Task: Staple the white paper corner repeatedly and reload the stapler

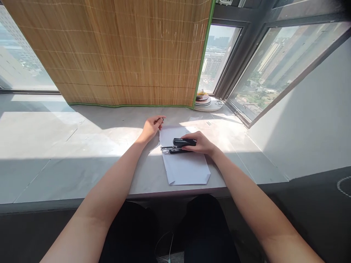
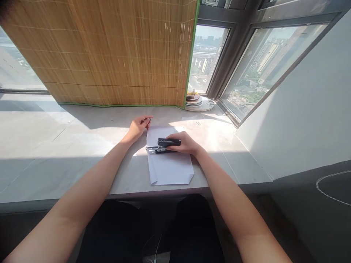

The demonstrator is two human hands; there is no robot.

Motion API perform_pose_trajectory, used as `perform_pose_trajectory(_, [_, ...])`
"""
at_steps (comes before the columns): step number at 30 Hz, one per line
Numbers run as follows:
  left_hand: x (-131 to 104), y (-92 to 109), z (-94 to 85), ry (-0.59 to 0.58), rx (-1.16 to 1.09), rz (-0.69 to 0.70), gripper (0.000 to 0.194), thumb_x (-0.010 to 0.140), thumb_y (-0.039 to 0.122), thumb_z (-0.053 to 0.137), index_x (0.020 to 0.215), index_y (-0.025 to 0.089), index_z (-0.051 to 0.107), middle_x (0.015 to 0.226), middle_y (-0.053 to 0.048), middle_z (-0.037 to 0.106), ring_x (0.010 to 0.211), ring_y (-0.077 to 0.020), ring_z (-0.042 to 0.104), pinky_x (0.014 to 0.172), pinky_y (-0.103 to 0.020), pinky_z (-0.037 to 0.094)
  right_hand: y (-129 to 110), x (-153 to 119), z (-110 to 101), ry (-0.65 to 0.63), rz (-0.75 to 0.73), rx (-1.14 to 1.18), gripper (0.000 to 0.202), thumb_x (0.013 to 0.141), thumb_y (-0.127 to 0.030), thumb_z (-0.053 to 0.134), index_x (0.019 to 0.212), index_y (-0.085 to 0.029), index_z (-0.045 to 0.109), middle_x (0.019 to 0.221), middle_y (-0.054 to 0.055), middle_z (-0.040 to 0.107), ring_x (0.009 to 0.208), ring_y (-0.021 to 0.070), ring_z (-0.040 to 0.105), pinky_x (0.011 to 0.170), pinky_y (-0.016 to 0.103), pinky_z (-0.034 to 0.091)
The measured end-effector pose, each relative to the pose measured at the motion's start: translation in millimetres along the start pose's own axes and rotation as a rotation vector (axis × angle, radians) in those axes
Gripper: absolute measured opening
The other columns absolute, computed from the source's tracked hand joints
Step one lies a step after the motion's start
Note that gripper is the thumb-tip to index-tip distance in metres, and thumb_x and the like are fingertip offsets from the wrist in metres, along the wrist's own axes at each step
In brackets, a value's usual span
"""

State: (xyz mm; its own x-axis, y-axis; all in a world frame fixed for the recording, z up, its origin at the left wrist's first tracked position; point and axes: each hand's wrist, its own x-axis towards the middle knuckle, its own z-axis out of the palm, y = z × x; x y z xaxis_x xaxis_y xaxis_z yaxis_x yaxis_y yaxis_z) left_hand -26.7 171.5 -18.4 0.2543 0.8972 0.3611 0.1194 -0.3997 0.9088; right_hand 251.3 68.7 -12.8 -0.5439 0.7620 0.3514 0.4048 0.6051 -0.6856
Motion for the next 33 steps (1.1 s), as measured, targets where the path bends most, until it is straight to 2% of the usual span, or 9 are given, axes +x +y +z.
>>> perform_pose_trajectory(4, [-3,5,3.5,-0.041,0.011,0.087,0.035,0.095,0.048,0.073,0.110,0.018,0.084,0.097,-0.008,0.077,0.079,-0.0163,0.070,0.082,-0.033,0.059,11,4,1,0.274,0.098,-0.028,0.040,0.085,-0.050,0.085,0.112,-0.021,0.083,0.100,0.007,0.082,0.088,0.0259,0.075,0.086,0.042,0.061])
perform_pose_trajectory(7, [-8,9,6.1,-0.062,0.035,0.100,0.033,0.088,0.043,0.083,0.112,0.020,0.085,0.110,-0.011,0.082,0.098,-0.0217,0.075,0.098,-0.039,0.060,19,6,-2,0.372,0.116,-0.015,0.038,0.083,-0.047,0.086,0.110,-0.020,0.083,0.104,0.008,0.082,0.094,0.0286,0.076,0.092,0.047,0.061])
perform_pose_trajectory(11, [-13,17,7.9,-0.136,0.065,0.072,0.026,0.085,0.042,0.087,0.099,0.021,0.087,0.106,-0.010,0.084,0.105,-0.0262,0.077,0.105,-0.044,0.059,23,5,-6,0.382,0.126,0.020,0.037,0.083,-0.045,0.086,0.110,-0.020,0.084,0.107,0.008,0.082,0.099,0.0287,0.076,0.096,0.047,0.060])
perform_pose_trajectory(16, [-18,30,9.1,-0.106,-0.022,0.033,0.032,0.082,0.045,0.091,0.098,0.018,0.086,0.105,-0.012,0.084,0.101,-0.0269,0.079,0.100,-0.043,0.062,24,4,-6,0.386,0.152,0.035,0.038,0.083,-0.047,0.086,0.110,-0.020,0.084,0.107,0.007,0.082,0.099,0.0290,0.076,0.096,0.048,0.060])
perform_pose_trajectory(20, [-22,35,12.4,-0.220,0.054,0.066,0.027,0.081,0.042,0.091,0.095,0.020,0.087,0.101,-0.010,0.085,0.099,-0.0262,0.079,0.099,-0.042,0.062,27,5,-5,0.385,0.138,0.025,0.037,0.081,-0.046,0.088,0.109,-0.021,0.085,0.107,0.007,0.082,0.099,0.0296,0.076,0.097,0.048,0.060])
perform_pose_trajectory(23, [-24,36,15.2,-0.289,0.122,0.097,0.022,0.081,0.040,0.090,0.092,0.020,0.088,0.097,-0.008,0.085,0.097,-0.0262,0.079,0.098,-0.042,0.062,28,5,-5,0.376,0.132,0.012,0.038,0.081,-0.045,0.087,0.110,-0.021,0.085,0.105,0.008,0.082,0.097,0.0292,0.076,0.096,0.048,0.061])
perform_pose_trajectory(33, [-22,30,16.3,-0.317,0.092,0.077,0.024,0.082,0.037,0.090,0.097,0.018,0.089,0.101,-0.010,0.085,0.100,-0.0251,0.080,0.102,-0.041,0.062,25,5,-5,0.405,0.133,0.017,0.034,0.079,-0.039,0.087,0.107,-0.019,0.085,0.103,0.008,0.082,0.097,0.0279,0.075,0.093,0.045,0.060])
